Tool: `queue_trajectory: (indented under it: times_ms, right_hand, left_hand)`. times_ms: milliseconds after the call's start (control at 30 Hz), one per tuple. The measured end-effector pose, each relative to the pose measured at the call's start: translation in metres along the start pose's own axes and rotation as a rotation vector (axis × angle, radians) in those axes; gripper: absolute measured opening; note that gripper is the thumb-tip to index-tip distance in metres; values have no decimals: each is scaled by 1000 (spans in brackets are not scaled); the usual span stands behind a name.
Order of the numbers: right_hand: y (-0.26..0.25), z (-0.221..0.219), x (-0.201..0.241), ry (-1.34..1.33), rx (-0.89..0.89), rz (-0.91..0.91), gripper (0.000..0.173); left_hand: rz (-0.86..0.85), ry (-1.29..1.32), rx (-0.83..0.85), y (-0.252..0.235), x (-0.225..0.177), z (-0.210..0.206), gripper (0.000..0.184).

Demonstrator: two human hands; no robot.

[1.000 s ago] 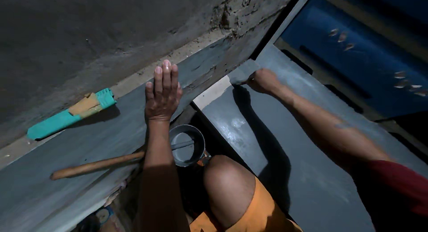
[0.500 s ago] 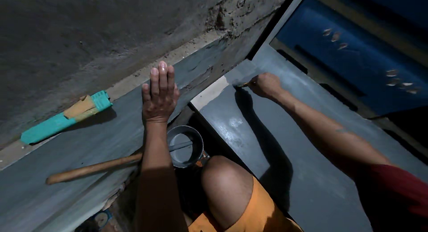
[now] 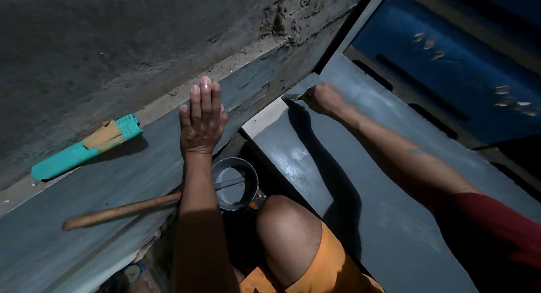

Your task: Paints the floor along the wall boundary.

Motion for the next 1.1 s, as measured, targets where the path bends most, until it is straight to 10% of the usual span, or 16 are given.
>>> queue_trajectory:
  times_ms: [1100]
  right_hand:
    - [20, 7, -46, 27, 14, -95, 25]
  left_hand:
    - [-4, -12, 23, 2, 0, 0, 73]
Point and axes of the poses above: each hand's wrist, its own y-axis away from the middle knuckle, its own z-axis out of the back of the hand, x = y × z, the point moved 8 cm from there along -y, towards the middle knuckle, and after that the axes turned 8 degrees about y, right-handed, at the moved point
